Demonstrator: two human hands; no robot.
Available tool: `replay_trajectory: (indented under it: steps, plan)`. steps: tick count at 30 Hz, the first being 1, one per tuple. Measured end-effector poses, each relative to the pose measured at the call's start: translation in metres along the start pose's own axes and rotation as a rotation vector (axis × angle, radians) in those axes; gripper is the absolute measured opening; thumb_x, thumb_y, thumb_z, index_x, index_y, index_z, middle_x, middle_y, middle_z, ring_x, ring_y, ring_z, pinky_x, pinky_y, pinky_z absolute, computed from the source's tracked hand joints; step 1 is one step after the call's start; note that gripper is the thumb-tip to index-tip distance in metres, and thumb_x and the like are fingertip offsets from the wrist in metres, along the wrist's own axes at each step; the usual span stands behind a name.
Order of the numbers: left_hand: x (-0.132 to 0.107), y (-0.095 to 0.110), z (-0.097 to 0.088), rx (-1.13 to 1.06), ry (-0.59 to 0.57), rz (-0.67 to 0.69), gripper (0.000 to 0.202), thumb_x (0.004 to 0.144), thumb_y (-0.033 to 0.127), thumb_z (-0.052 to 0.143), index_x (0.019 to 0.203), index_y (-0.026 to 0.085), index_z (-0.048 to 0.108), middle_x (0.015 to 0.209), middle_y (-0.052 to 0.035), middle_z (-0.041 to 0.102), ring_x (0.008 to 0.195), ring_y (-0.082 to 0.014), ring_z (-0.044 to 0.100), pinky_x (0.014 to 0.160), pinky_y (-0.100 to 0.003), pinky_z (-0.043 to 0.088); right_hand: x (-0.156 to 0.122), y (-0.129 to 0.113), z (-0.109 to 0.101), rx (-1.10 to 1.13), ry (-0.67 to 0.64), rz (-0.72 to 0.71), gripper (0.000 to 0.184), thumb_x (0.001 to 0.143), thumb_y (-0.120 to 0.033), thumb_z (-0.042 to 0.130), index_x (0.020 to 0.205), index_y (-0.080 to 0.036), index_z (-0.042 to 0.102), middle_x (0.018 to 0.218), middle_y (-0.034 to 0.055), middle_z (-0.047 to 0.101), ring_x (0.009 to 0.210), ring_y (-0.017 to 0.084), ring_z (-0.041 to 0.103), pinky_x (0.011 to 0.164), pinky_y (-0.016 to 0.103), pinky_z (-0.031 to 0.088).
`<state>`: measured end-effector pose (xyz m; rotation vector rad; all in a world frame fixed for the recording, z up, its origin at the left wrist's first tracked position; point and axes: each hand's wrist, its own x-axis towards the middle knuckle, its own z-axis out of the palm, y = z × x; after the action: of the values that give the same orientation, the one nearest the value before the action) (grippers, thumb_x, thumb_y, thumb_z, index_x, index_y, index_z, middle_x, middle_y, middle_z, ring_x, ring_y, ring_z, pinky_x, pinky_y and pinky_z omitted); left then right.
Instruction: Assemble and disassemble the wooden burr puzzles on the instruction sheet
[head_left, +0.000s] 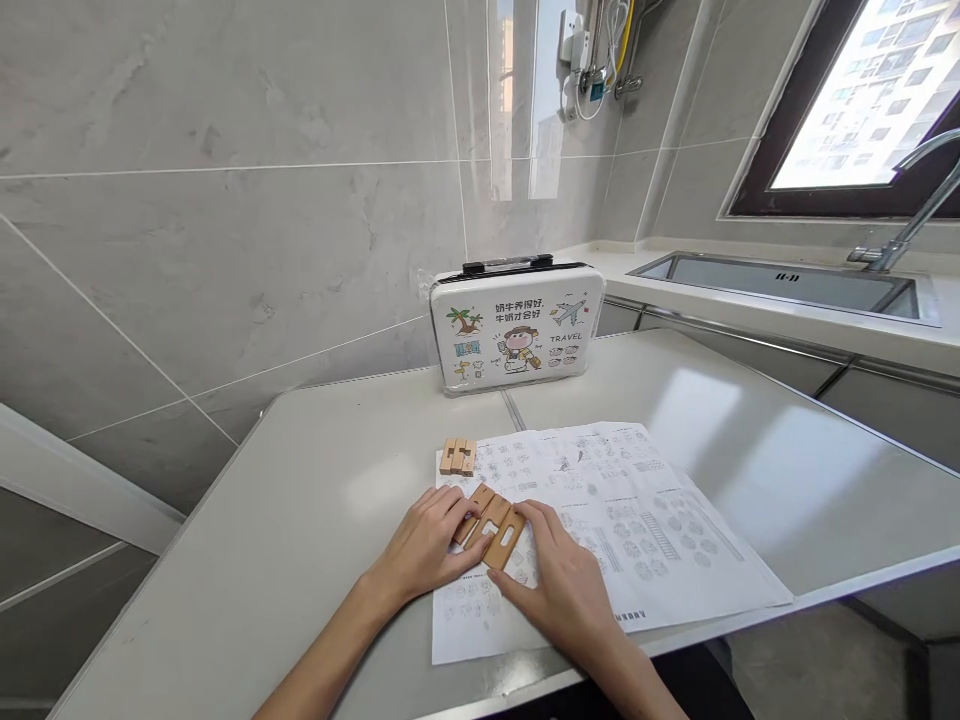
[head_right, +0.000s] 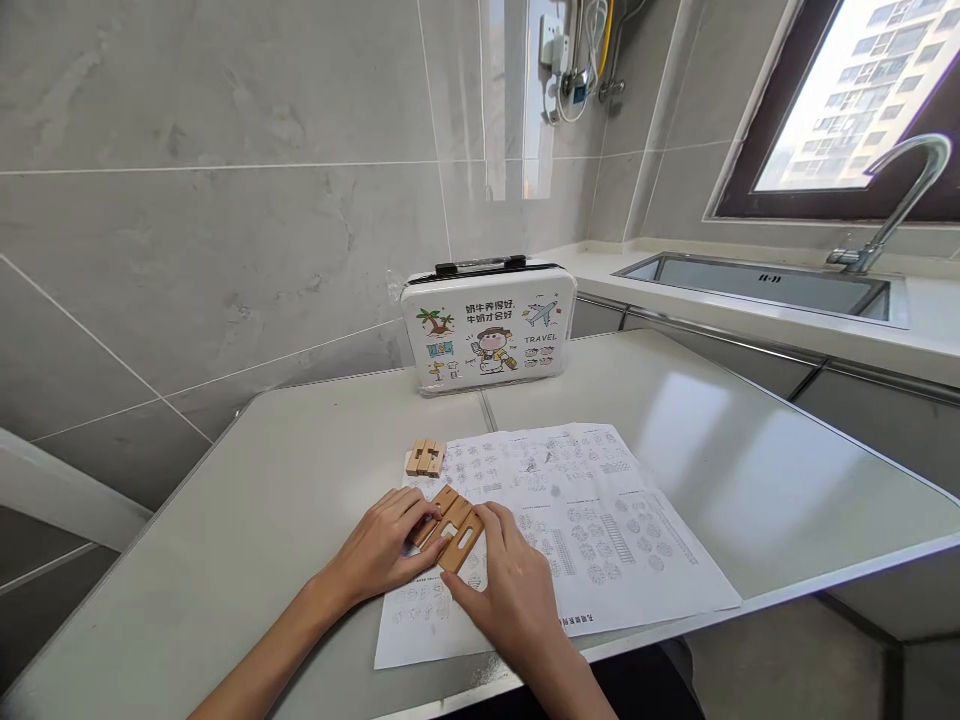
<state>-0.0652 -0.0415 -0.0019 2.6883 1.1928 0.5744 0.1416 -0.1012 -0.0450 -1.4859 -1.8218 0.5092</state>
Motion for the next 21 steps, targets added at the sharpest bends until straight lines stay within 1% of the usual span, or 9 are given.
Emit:
replay_trajectory:
  steps: [2,5,6,8,10,12,14,17,21]
  plan:
    - [0.0,0.001,0.0,-0.008,-0.005,-0.009,0.02,0.093,0.039,0.062,0.102,0.022,0.064,0.089,-0.0039,0.062,0.081,-0.0208,0.059,0.077,-0.035,0.046,0.0,-0.001,-0.002,0.031,0.0,0.023,0.061,0.082,-0.039,0.071,0.135,-0.027,0.045,0.138,0.0138,0.057,0.1,0.032,0.069,0.072,0.042,0.059]
    - [0.0,0.003,0.001,-0.019,-0.003,-0.018,0.017,0.09,0.036,0.064,0.1,0.022,0.064,0.088,-0.0035,0.061,0.081,-0.0209,0.058,0.078,-0.036,0.045,0.0,-0.003,-0.009,0.101,-0.003,0.096,0.056,0.08,-0.039,0.072,0.13,-0.026,0.05,0.131,0.0121,0.06,0.082,0.025,0.068,0.068,0.039,0.057]
    - [0.001,0.003,0.001,-0.022,-0.002,-0.017,0.017,0.089,0.035,0.065,0.099,0.022,0.063,0.088,-0.0033,0.061,0.081,-0.021,0.058,0.078,-0.036,0.044,0.001,-0.003,-0.012,0.141,-0.001,0.127,0.054,0.08,-0.041,0.073,0.128,-0.025,0.052,0.125,0.0109,0.063,0.075,0.022,0.066,0.067,0.038,0.056]
    - [0.002,0.005,0.001,-0.022,-0.001,-0.02,0.017,0.087,0.035,0.067,0.097,0.022,0.062,0.086,-0.0029,0.06,0.079,-0.0209,0.057,0.077,-0.037,0.043,0.002,-0.003,-0.018,0.251,0.002,0.192,0.052,0.081,-0.045,0.074,0.124,-0.025,0.055,0.105,0.0071,0.067,0.068,0.02,0.063,0.067,0.036,0.055]
    - [0.003,0.008,0.002,-0.02,0.002,-0.025,0.017,0.086,0.036,0.067,0.095,0.022,0.062,0.084,-0.0025,0.059,0.077,-0.0209,0.056,0.076,-0.037,0.043,0.002,-0.002,-0.024,0.368,-0.005,0.254,0.053,0.083,-0.05,0.074,0.125,-0.024,0.056,0.086,0.0025,0.066,0.062,0.019,0.059,0.063,0.034,0.053]
    - [0.005,0.011,0.003,-0.019,0.014,-0.027,0.017,0.085,0.036,0.068,0.092,0.022,0.061,0.084,-0.0026,0.059,0.078,-0.0213,0.056,0.076,-0.038,0.043,0.001,-0.001,-0.028,0.45,-0.012,0.294,0.056,0.084,-0.053,0.073,0.127,-0.024,0.055,0.076,-0.0008,0.062,0.056,0.017,0.055,0.059,0.033,0.05]
    - [0.006,0.013,0.004,-0.018,0.022,-0.018,0.017,0.084,0.035,0.068,0.089,0.022,0.059,0.085,-0.003,0.059,0.08,-0.0219,0.056,0.077,-0.038,0.043,0.0,-0.001,-0.03,0.492,-0.01,0.306,0.059,0.084,-0.055,0.074,0.13,-0.024,0.053,0.074,-0.0019,0.061,0.054,0.016,0.052,0.057,0.033,0.049]
    - [0.007,0.015,0.005,-0.013,0.019,0.008,0.018,0.085,0.036,0.068,0.086,0.022,0.056,0.087,-0.0037,0.06,0.083,-0.0226,0.056,0.078,-0.039,0.043,-0.003,-0.001,-0.031,0.532,0.007,0.291,0.06,0.084,-0.054,0.075,0.131,-0.023,0.053,0.079,0.0004,0.063,0.06,0.018,0.058,0.058,0.033,0.051]
    - [0.008,0.017,0.004,-0.015,-0.006,0.05,0.015,0.095,0.033,0.057,0.085,0.021,0.055,0.087,-0.005,0.059,0.082,-0.022,0.055,0.076,-0.038,0.042,-0.004,0.002,-0.03,0.592,0.033,0.281,0.059,0.085,-0.053,0.074,0.131,-0.022,0.052,0.087,0.0043,0.067,0.07,0.021,0.065,0.061,0.032,0.053]
